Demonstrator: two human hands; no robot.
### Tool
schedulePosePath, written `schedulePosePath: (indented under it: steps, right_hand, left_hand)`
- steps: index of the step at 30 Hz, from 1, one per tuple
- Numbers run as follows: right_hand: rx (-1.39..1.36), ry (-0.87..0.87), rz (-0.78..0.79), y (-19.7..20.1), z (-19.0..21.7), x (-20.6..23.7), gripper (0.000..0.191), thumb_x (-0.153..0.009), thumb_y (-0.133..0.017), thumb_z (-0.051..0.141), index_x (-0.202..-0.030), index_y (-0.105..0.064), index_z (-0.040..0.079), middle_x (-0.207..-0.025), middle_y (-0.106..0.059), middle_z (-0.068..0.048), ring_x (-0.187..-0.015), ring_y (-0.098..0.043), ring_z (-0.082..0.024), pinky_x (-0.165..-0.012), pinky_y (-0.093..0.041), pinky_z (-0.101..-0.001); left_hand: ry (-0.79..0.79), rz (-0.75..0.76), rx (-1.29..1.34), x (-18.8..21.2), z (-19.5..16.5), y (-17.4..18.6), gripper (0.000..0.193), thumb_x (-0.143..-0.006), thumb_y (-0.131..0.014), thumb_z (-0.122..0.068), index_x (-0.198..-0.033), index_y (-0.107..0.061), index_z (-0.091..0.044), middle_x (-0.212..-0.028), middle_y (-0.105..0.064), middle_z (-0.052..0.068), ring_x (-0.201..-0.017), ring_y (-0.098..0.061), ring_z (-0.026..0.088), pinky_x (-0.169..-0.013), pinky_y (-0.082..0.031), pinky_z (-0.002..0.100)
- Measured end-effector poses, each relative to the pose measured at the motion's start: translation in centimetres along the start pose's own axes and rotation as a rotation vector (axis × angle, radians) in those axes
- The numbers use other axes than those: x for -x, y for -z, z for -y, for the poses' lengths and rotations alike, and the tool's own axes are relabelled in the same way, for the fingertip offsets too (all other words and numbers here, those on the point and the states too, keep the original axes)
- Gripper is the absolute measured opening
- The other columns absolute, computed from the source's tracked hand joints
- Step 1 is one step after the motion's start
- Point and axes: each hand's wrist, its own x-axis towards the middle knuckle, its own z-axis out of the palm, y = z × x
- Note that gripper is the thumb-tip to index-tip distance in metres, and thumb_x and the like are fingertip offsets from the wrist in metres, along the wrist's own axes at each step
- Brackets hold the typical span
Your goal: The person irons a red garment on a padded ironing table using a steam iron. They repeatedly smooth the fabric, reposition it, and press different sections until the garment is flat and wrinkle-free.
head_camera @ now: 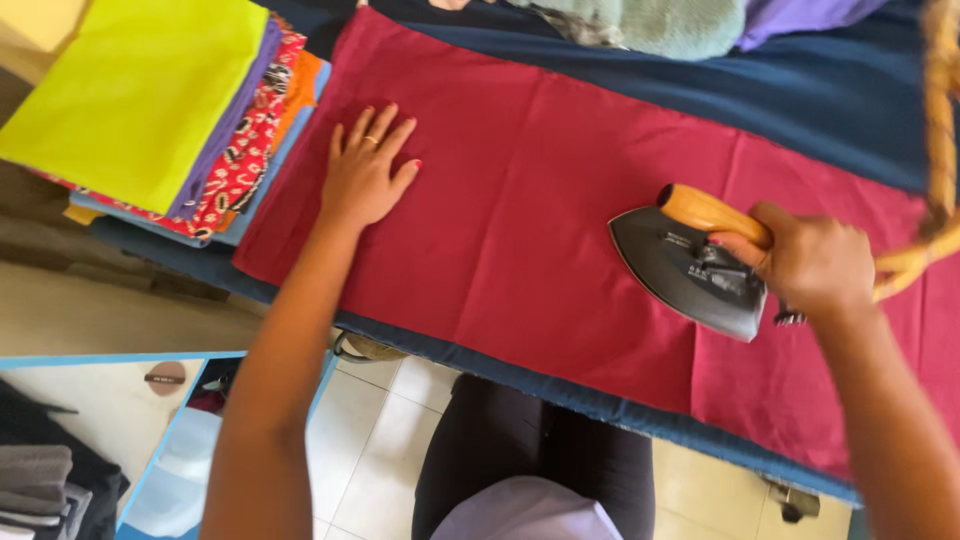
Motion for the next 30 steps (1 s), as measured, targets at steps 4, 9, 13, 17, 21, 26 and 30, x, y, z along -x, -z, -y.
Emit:
schedulePosePath:
  steps: [4, 9, 13, 17, 21, 26, 30]
  right_hand:
    - [0.123, -0.166, -0.095, -2.0, 1.3, -2.6, 0.058, -0.103, -0.060, 0.073, -0.096, -0.073, 0.017, -0.067, -0.068, -0.013, -0.066, -0.069, -0.037, -0.056, -0.053, -0.0486]
    - [0.115, -0.287, -0.213, -4.8, 2.6, -12.1, 0.068, -0.107, -0.054, 0.076, -0.094, -0.074, 0.012, -0.076, -0.072, -0.020, -0.068, -0.071, -0.043, -0.054, -0.055, -0.0501]
    - [-0.015, -0.091, -0.186, -4.3, 3.0, -16.6, 0.068, -0.109, -0.052, 0.072, -0.097, -0.073, 0.008, -0.078, -0.072, -0.021, -0.072, -0.071, -0.043, -0.062, -0.054, -0.0542]
    - [-0.204, 0.356, -0.018, -1.2, 3.7, -16.0, 0.061, -0.097, -0.051, 0.069, -0.105, -0.073, 0.012, -0.074, -0.070, -0.019, -0.073, -0.069, -0.042, -0.064, -0.054, -0.0527]
    - [-0.041, 0.473, -0.013, 0.0, 8.5, -13.6, 0.059, -0.092, -0.053, 0.072, -0.092, -0.069, 0.015, -0.063, -0.066, -0.013, -0.060, -0.068, -0.037, -0.054, -0.053, -0.0502]
    - [-0.018, 0.331, -0.255, -1.5, 14.2, -14.0, 0.061, -0.098, -0.055, 0.076, -0.089, -0.066, 0.016, -0.063, -0.066, -0.011, -0.053, -0.067, -0.033, -0.045, -0.051, -0.0467]
    - [-0.016, 0.151, -0.397, -4.1, 18.6, -18.5, 0.063, -0.106, -0.056, 0.074, -0.092, -0.064, 0.014, -0.068, -0.069, -0.011, -0.058, -0.069, -0.035, -0.047, -0.053, -0.0468]
  left_hand:
    - [0.012, -0.030, 0.038, -0.1, -0.1, -0.5, 0.056, -0.097, -0.068, -0.040, -0.147, -0.059, -0.017, -0.159, -0.046, 0.010, -0.148, -0.037, 0.036, -0.118, -0.025, 0.063]
    - [0.014, -0.074, 0.055, 0.1, -0.3, -0.2, 0.052, -0.095, -0.069, -0.036, -0.142, -0.063, -0.014, -0.156, -0.051, 0.010, -0.145, -0.041, 0.034, -0.118, -0.028, 0.059]
    - [0.024, -0.083, 0.074, -0.3, -0.5, 0.1, 0.051, -0.093, -0.070, -0.036, -0.139, -0.064, -0.014, -0.153, -0.052, 0.010, -0.144, -0.042, 0.034, -0.118, -0.028, 0.059]
    - [0.014, -0.098, 0.068, -0.4, -0.6, 0.1, 0.051, -0.094, -0.070, -0.035, -0.139, -0.065, -0.013, -0.154, -0.052, 0.010, -0.145, -0.042, 0.034, -0.118, -0.029, 0.058]
    - [0.016, -0.098, 0.072, -0.3, -0.4, -0.2, 0.051, -0.093, -0.070, -0.035, -0.138, -0.065, -0.013, -0.153, -0.053, 0.009, -0.144, -0.042, 0.033, -0.118, -0.029, 0.057]
    - [0.018, -0.133, 0.083, -0.6, -0.2, -0.4, 0.050, -0.090, -0.072, -0.035, -0.135, -0.066, -0.014, -0.151, -0.054, 0.009, -0.142, -0.043, 0.032, -0.116, -0.030, 0.055]
    - [0.037, -0.121, 0.086, -0.6, -0.2, -0.2, 0.055, -0.090, -0.072, -0.036, -0.138, -0.062, -0.012, -0.151, -0.054, 0.009, -0.143, -0.043, 0.031, -0.117, -0.030, 0.054]
